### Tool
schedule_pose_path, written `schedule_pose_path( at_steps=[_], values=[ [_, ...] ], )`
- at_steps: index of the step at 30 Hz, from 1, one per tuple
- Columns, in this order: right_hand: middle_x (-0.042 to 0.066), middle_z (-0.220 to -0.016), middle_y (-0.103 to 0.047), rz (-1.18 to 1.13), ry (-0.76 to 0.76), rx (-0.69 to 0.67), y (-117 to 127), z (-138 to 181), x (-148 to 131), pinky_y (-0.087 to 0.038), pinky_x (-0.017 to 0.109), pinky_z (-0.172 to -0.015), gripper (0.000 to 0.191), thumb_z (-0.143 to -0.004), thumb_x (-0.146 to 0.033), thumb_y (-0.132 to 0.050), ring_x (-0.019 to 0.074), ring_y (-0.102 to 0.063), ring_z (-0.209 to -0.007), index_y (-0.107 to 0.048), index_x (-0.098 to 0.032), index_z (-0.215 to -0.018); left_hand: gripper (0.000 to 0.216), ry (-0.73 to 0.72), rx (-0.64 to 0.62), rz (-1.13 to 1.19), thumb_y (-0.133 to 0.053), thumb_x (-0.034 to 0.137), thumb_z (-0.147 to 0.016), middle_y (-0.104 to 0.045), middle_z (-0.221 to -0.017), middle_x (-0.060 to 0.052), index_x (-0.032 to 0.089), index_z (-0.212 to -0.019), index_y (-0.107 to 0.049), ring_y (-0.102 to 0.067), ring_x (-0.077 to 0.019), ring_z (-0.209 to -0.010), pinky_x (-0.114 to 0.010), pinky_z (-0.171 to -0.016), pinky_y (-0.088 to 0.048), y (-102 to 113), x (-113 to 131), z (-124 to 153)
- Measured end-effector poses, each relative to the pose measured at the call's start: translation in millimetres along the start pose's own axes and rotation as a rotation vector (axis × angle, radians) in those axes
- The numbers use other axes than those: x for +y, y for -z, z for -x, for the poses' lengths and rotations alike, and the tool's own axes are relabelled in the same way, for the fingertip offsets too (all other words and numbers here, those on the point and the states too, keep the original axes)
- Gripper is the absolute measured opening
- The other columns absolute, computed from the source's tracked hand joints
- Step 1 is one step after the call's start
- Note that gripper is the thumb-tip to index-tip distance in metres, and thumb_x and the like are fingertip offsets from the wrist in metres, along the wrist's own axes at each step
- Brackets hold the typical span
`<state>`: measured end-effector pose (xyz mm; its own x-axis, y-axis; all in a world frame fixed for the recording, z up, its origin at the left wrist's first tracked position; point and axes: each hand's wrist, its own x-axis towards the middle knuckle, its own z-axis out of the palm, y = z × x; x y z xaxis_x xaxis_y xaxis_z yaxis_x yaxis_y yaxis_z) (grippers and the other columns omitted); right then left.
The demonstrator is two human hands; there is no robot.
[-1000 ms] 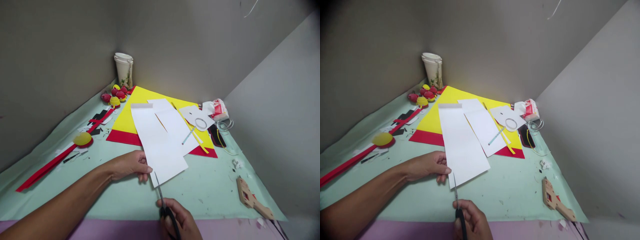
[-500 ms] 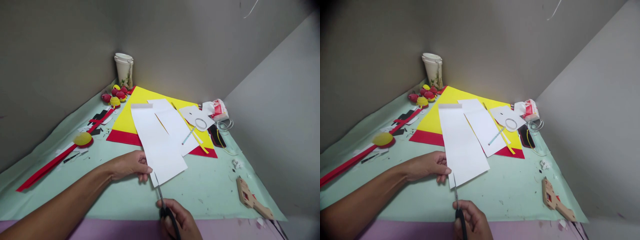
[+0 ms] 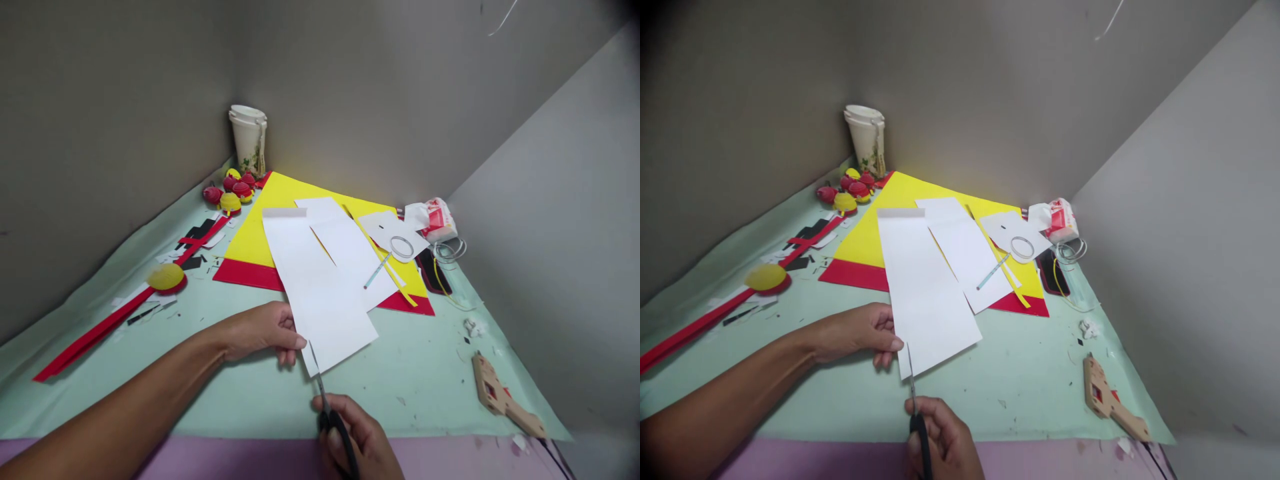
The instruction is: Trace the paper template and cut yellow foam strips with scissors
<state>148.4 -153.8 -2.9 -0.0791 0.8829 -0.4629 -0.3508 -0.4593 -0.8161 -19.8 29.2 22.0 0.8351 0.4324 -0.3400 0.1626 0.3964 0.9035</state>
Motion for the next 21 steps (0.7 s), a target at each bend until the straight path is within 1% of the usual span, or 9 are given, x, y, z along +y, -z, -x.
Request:
schedule_pose_path(
  at_steps=[5,8,11,13,15,21],
  values=[
    [-0.010,-0.050,-0.040,0.003,-0.013,-0.005,2.0,0.6,1.3,-0.027,0.019,-0.042,0.059,-0.064,-0.060,-0.078,0.0044,-0.029,-0.040,-0.063,-0.016,-0.101,0.014,0.004,-0.009,-0.011,-0.070,0.023,-0.075,-0.068,-0.065,-0.002,0.013,-0.084,-0.065,-0.061,-0.0110,-0.057,-0.021,-0.053,-0.047,0.2,-0.5,0.1],
    [-0.010,-0.049,-0.039,0.005,-0.008,0.000,2.0,0.7,1.8,-0.026,0.019,-0.042,0.058,-0.066,-0.060,-0.076,0.0045,-0.028,-0.040,-0.062,-0.015,-0.100,0.019,0.003,-0.008,0.000,-0.072,0.025,-0.075,-0.068,-0.069,-0.002,0.013,-0.087,-0.065,-0.062,-0.0116,-0.059,-0.022,-0.055,-0.047,1.4,0.0,1.1],
    [-0.010,-0.049,-0.038,0.006,0.017,-0.006,1.4,1.1,1.6,-0.025,0.019,-0.042,0.059,-0.066,-0.061,-0.076,0.0045,-0.028,-0.040,-0.062,-0.015,-0.100,0.025,0.002,0.026,0.037,-0.072,0.030,-0.075,-0.068,-0.070,-0.002,0.013,-0.091,-0.064,-0.062,-0.0124,-0.062,-0.023,-0.056,-0.047,3.9,1.0,2.3],
    [-0.010,-0.049,-0.039,0.013,0.007,-0.007,1.4,1.3,0.8,-0.025,0.019,-0.041,0.058,-0.065,-0.060,-0.077,0.0045,-0.028,-0.040,-0.062,-0.015,-0.099,0.026,0.008,0.058,0.046,-0.072,0.031,-0.075,-0.067,-0.071,-0.003,0.013,-0.092,-0.064,-0.062,-0.0126,-0.062,-0.023,-0.056,-0.047,5.3,1.4,2.6],
    [-0.010,-0.049,-0.039,0.021,-0.009,-0.012,1.6,1.2,-0.6,-0.025,0.019,-0.041,0.058,-0.065,-0.060,-0.078,0.0046,-0.029,-0.040,-0.063,-0.016,-0.099,0.025,0.007,0.070,0.035,-0.073,0.030,-0.075,-0.067,-0.071,-0.002,0.013,-0.091,-0.064,-0.061,-0.0122,-0.061,-0.023,-0.056,-0.046,5.9,1.1,2.5],
    [-0.010,-0.049,-0.041,0.019,-0.012,-0.041,0.9,-0.5,-2.1,-0.025,0.019,-0.042,0.058,-0.065,-0.061,-0.077,0.0044,-0.031,-0.040,-0.061,-0.015,-0.099,0.020,-0.014,0.031,-0.009,-0.071,0.028,-0.075,-0.068,-0.069,-0.003,0.013,-0.086,-0.064,-0.061,-0.0121,-0.060,-0.023,-0.055,-0.046,4.1,0.4,1.6]
  ],
)
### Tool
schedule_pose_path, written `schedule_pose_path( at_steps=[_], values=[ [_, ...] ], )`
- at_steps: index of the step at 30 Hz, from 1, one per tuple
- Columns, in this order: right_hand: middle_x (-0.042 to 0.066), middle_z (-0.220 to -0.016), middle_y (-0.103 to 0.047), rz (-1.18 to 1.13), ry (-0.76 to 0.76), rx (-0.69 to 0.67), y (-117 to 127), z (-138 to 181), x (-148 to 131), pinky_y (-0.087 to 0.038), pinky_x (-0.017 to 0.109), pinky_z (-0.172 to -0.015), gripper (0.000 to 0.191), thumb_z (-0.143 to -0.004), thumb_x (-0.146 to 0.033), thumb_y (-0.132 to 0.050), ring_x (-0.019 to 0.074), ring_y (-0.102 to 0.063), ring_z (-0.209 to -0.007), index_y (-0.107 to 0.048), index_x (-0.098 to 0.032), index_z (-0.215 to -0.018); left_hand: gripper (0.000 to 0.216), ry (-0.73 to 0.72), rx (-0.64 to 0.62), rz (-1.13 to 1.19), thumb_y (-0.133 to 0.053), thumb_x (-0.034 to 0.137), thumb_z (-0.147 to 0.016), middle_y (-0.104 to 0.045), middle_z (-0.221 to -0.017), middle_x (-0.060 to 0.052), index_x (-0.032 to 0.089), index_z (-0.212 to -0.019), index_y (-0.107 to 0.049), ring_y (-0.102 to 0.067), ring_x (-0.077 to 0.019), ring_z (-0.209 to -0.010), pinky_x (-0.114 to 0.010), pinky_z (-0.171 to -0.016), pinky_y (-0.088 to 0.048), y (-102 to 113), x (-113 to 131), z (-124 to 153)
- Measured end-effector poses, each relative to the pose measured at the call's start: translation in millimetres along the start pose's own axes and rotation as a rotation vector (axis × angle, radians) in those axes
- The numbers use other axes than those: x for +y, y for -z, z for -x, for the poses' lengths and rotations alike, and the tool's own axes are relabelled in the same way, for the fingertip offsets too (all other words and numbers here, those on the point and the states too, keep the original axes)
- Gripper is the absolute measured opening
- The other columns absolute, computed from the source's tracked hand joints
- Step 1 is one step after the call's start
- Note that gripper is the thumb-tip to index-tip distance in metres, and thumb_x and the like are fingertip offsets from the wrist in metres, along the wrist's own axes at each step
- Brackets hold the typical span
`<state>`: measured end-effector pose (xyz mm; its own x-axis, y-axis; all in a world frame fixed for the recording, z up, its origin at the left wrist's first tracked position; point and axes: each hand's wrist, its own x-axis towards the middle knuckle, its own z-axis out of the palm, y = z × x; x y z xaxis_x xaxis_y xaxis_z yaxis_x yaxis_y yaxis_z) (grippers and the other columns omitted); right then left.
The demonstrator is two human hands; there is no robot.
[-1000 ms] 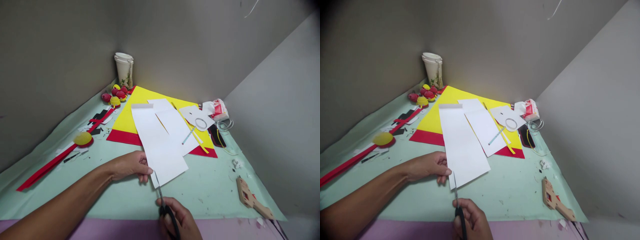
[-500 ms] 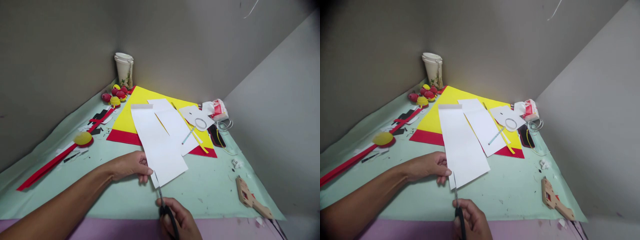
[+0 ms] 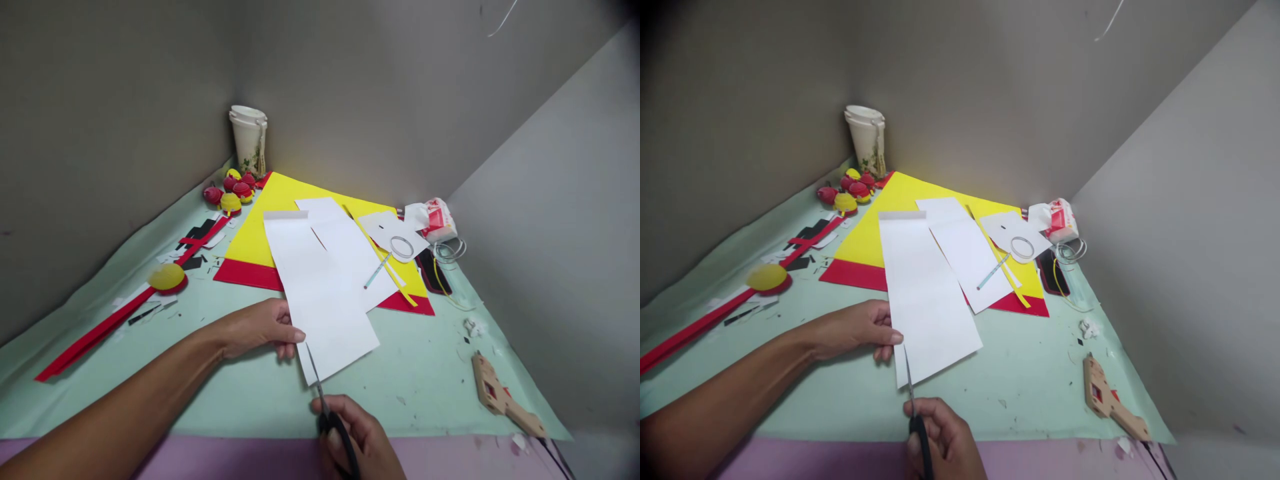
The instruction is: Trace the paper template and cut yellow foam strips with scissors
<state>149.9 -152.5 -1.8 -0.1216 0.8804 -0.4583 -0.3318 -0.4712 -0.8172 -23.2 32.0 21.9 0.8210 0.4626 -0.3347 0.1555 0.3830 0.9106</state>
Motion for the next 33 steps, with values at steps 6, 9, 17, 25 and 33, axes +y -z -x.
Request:
schedule_pose_path(
  at_steps=[6,9,17,25,33],
  values=[
    [-0.011,-0.048,-0.041,-0.023,-0.011,-0.025,0.1,-1.4,4.6,-0.025,0.018,-0.040,0.059,-0.068,-0.060,-0.075,0.0043,-0.031,-0.038,-0.058,-0.015,-0.102,0.017,-0.003,0.000,-0.007,-0.071,0.028,-0.075,-0.066,-0.065,-0.001,0.013,-0.079,-0.064,-0.059,-0.0112,-0.057,-0.022,-0.053,-0.044,-1.4,2.7,0.7],
    [-0.011,-0.048,-0.041,-0.028,-0.005,-0.010,-1.3,-1.2,5.8,-0.025,0.018,-0.039,0.059,-0.067,-0.060,-0.076,0.0041,-0.030,-0.038,-0.059,-0.015,-0.101,0.017,-0.012,-0.006,-0.010,-0.071,0.028,-0.075,-0.067,-0.066,-0.002,0.013,-0.081,-0.065,-0.060,-0.0118,-0.058,-0.022,-0.054,-0.044,-1.2,2.5,0.7],
    [-0.010,-0.047,-0.039,-0.012,0.014,0.069,-6.2,0.5,6.6,-0.025,0.019,-0.040,0.055,-0.065,-0.060,-0.077,0.0048,-0.028,-0.038,-0.062,-0.017,-0.097,0.019,0.005,-0.001,-0.011,-0.072,0.028,-0.073,-0.067,-0.067,-0.002,0.014,-0.082,-0.064,-0.060,-0.0121,-0.059,-0.023,-0.054,-0.045,-1.2,2.3,0.6],
    [-0.011,-0.046,-0.039,-0.079,0.028,0.051,-7.3,1.3,5.8,-0.023,0.017,-0.039,0.058,-0.065,-0.059,-0.078,0.0031,-0.028,-0.038,-0.061,-0.015,-0.097,0.021,0.000,-0.012,-0.006,-0.072,0.026,-0.072,-0.069,-0.074,-0.003,0.015,-0.087,-0.064,-0.062,-0.0133,-0.063,-0.025,-0.060,-0.048,0.2,-0.1,0.7],
    [-0.011,-0.049,-0.042,-0.025,0.001,0.032,-1.0,-3.1,10.4,-0.024,0.016,-0.038,0.055,-0.068,-0.057,-0.077,0.0033,-0.030,-0.038,-0.060,-0.015,-0.100,0.022,-0.008,-0.033,-0.016,-0.072,0.025,-0.072,-0.068,-0.069,-0.001,0.015,-0.088,-0.063,-0.061,-0.0124,-0.059,-0.023,-0.054,-0.045,-1.6,-0.5,0.3]
  ],
)
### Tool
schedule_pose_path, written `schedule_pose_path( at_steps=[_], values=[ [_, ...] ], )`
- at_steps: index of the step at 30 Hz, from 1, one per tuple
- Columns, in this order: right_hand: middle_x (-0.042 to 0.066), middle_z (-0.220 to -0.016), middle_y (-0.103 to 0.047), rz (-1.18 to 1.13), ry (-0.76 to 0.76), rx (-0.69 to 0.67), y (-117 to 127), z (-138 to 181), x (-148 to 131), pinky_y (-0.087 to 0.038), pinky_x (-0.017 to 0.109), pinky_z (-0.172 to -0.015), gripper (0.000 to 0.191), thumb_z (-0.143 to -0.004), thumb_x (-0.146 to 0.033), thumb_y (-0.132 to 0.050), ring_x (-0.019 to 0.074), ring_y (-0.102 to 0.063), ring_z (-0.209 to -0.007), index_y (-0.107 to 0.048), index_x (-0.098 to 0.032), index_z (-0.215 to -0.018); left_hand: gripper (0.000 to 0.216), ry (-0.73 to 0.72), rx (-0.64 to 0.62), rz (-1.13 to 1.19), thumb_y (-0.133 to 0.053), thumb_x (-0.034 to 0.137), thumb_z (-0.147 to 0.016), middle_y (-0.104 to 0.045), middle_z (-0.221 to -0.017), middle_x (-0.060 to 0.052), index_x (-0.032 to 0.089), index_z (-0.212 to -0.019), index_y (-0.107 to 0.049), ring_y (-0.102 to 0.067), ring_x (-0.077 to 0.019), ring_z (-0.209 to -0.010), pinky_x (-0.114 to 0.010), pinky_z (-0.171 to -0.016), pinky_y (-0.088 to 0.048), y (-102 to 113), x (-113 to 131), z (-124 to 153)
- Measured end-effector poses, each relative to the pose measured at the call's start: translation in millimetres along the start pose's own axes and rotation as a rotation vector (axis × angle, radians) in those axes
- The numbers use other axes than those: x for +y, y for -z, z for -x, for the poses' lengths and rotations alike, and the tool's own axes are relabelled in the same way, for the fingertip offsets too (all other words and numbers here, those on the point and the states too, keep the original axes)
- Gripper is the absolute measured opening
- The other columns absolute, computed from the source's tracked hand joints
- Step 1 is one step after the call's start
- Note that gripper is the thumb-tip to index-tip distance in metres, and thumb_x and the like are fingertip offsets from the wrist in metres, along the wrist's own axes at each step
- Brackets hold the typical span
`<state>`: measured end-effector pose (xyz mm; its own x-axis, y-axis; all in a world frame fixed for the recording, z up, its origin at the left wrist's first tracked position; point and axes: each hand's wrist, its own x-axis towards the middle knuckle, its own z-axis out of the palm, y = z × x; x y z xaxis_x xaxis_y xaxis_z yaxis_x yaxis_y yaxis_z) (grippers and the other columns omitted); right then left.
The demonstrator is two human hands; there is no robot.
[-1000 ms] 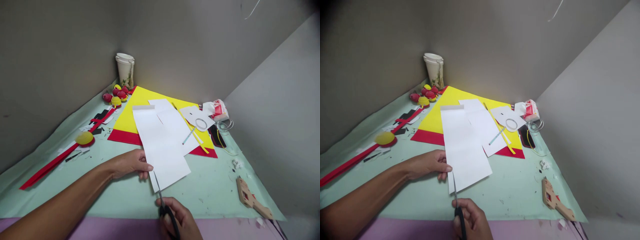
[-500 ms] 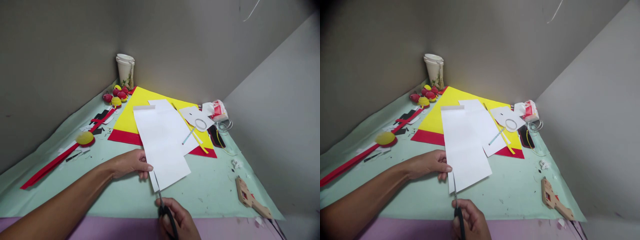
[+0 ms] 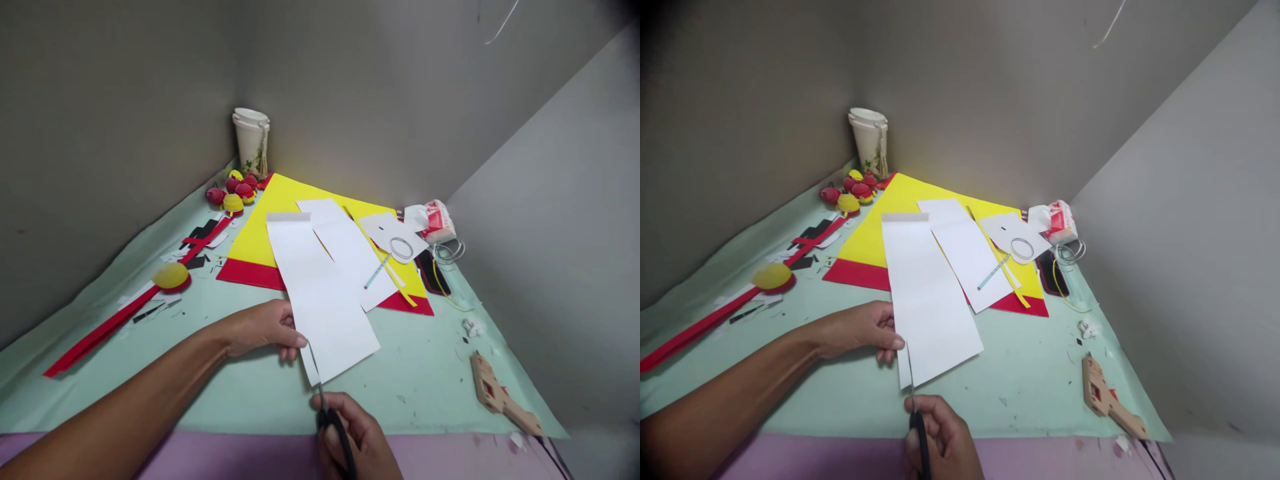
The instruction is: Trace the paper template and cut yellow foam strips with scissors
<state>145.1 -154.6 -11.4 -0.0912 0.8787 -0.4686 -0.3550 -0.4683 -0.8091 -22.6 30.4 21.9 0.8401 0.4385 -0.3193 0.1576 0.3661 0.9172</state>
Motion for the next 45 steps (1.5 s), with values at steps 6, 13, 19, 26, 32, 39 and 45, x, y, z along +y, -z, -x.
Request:
schedule_pose_path(
  at_steps=[6,13,19,26,32,39,45],
  values=[
    [-0.010,-0.048,-0.044,0.015,-0.004,-0.021,-1,-2,-1,-0.027,0.016,-0.035,0.057,-0.069,-0.058,-0.076,0.0036,-0.032,-0.035,-0.058,-0.016,-0.102,0.020,0.005,0.004,-0.009,-0.072,0.025,-0.072,-0.067,-0.068,-0.001,0.015,-0.087,-0.064,-0.061,-0.0125,-0.060,-0.023,-0.055,-0.045,-1,1,0],
    [-0.011,-0.050,-0.043,0.017,0.001,-0.012,-2,0,-2,-0.028,0.016,-0.036,0.058,-0.069,-0.060,-0.075,0.0033,-0.033,-0.036,-0.058,-0.015,-0.102,0.018,0.001,-0.014,-0.009,-0.071,0.024,-0.072,-0.067,-0.068,-0.001,0.015,-0.086,-0.065,-0.061,-0.0122,-0.059,-0.023,-0.055,-0.046,0,2,0],
    [-0.011,-0.049,-0.041,-0.004,0.003,-0.017,1,-1,2,-0.026,0.016,-0.038,0.055,-0.069,-0.058,-0.077,0.0028,-0.030,-0.038,-0.060,-0.016,-0.100,0.019,0.002,-0.016,0.005,-0.072,0.024,-0.072,-0.068,-0.072,-0.003,0.014,-0.087,-0.065,-0.061,-0.0123,-0.061,-0.024,-0.058,-0.047,1,0,0],
    [-0.012,-0.048,-0.040,0.003,-0.015,0.008,0,1,0,-0.027,0.015,-0.038,0.054,-0.067,-0.055,-0.078,0.0030,-0.030,-0.036,-0.057,-0.017,-0.099,0.019,0.023,0.036,0.015,-0.071,0.027,-0.076,-0.069,-0.070,-0.004,0.013,-0.086,-0.065,-0.062,-0.0130,-0.063,-0.024,-0.059,-0.047,4,0,1],
    [-0.015,-0.047,-0.035,0.022,0.101,0.139,-1,0,12,-0.026,0.014,-0.038,0.051,-0.065,-0.050,-0.080,0.0039,-0.026,-0.038,-0.049,-0.024,-0.097,0.016,0.024,0.049,0.002,-0.070,0.025,-0.075,-0.068,-0.067,-0.003,0.012,-0.083,-0.064,-0.061,-0.0127,-0.061,-0.024,-0.057,-0.047,3,-1,-1],
    [-0.008,-0.059,-0.036,0.257,0.179,0.146,10,-1,18,-0.028,0.018,-0.042,0.068,-0.071,-0.042,-0.077,0.0060,-0.028,-0.046,-0.054,-0.020,-0.131,0.014,0.030,0.053,-0.003,-0.070,0.025,-0.075,-0.066,-0.063,-0.001,0.013,-0.080,-0.064,-0.060,-0.0116,-0.059,-0.023,-0.056,-0.046,1,2,1],
    [-0.008,-0.057,-0.038,0.194,0.109,0.085,5,1,7,-0.032,0.019,-0.041,0.074,-0.071,-0.053,-0.074,0.0063,-0.030,-0.044,-0.053,-0.018,-0.133,0.014,0.041,0.044,-0.017,-0.070,0.025,-0.075,-0.067,-0.064,-0.001,0.013,-0.079,-0.064,-0.060,-0.0123,-0.059,-0.024,-0.056,-0.046,0,4,1]
  ],
)
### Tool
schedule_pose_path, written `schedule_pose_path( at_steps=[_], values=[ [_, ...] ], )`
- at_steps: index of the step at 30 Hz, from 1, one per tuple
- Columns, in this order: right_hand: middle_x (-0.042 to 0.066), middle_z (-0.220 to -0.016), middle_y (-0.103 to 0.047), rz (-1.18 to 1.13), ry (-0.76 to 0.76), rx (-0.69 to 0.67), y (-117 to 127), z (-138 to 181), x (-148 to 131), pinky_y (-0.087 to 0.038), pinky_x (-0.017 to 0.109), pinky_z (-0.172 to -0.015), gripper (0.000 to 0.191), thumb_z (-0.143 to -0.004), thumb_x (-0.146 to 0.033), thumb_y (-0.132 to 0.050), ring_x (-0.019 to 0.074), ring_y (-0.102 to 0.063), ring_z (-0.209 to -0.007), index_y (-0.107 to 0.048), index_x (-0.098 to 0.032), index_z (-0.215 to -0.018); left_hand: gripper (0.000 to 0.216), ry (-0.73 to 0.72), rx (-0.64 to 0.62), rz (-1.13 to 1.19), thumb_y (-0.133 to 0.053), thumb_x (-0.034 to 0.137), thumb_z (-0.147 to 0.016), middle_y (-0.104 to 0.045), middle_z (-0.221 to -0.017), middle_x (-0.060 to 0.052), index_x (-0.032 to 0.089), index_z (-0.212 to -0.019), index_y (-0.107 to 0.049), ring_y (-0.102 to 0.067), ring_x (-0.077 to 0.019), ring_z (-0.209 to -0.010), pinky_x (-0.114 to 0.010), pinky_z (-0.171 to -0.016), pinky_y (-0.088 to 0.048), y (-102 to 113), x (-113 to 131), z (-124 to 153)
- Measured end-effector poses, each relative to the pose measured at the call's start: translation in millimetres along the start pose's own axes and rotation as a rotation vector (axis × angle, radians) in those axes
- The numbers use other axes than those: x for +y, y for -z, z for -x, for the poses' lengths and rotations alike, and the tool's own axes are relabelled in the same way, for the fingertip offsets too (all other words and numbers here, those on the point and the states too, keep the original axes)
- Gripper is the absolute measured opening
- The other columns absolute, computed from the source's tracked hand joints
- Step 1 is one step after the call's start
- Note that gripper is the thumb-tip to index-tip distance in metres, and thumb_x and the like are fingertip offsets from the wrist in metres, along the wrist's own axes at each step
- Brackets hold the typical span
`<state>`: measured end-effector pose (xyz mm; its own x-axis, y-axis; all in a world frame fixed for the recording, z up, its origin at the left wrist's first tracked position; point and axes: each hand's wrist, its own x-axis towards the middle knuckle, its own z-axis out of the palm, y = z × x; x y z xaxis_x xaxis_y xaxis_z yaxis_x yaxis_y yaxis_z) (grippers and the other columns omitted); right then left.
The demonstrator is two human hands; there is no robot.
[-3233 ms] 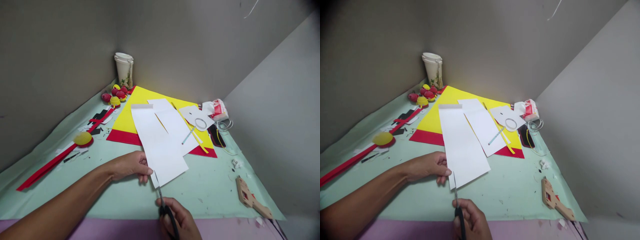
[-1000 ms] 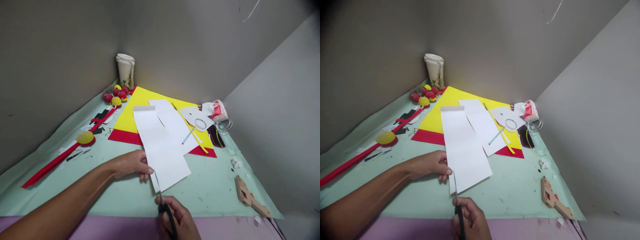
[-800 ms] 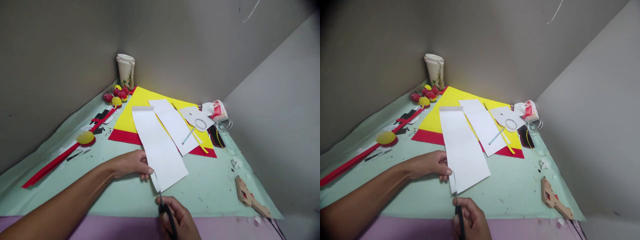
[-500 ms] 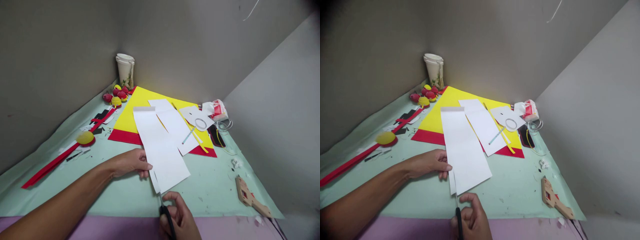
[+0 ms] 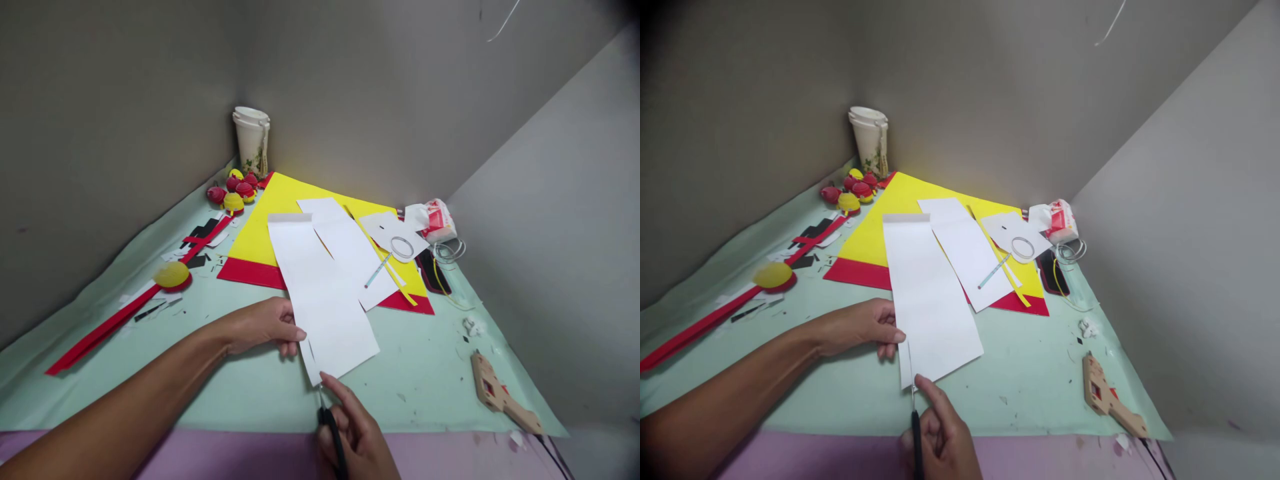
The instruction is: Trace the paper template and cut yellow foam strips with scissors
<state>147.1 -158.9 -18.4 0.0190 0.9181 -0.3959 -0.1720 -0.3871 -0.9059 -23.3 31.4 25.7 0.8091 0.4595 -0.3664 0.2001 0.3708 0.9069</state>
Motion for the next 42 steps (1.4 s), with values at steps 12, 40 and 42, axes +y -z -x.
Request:
schedule_pose_path(
  at_steps=[12,40,42],
  values=[
    [-0.009,-0.054,-0.044,-0.136,-0.053,0.012,-9,1,-8,-0.031,0.017,-0.035,0.078,-0.067,-0.057,-0.077,0.0036,-0.034,-0.036,-0.056,-0.015,-0.129,0.014,-0.023,-0.015,-0.016,-0.069,0.026,-0.074,-0.067,-0.063,-0.001,0.013,-0.078,-0.065,-0.059,-0.0117,-0.057,-0.024,-0.056,-0.046,0,-1,-1],
    [-0.007,-0.057,-0.051,-0.105,-0.109,-0.129,-2,-4,-28,-0.037,0.019,-0.038,0.082,-0.070,-0.057,-0.075,0.0070,-0.045,-0.039,-0.048,-0.014,-0.135,0.014,-0.017,-0.026,-0.028,-0.070,0.026,-0.073,-0.067,-0.063,-0.002,0.013,-0.078,-0.067,-0.059,-0.0123,-0.057,-0.024,-0.056,-0.045,-1,1,0],
    [-0.008,-0.057,-0.048,-0.126,-0.107,-0.107,-4,-4,-33,-0.036,0.019,-0.038,0.080,-0.069,-0.056,-0.077,0.0069,-0.045,-0.041,-0.050,-0.015,-0.132,0.015,-0.024,-0.026,-0.012,-0.071,0.026,-0.073,-0.067,-0.063,-0.002,0.013,-0.079,-0.067,-0.059,-0.0120,-0.058,-0.023,-0.055,-0.044,0,1,0]
  ],
)
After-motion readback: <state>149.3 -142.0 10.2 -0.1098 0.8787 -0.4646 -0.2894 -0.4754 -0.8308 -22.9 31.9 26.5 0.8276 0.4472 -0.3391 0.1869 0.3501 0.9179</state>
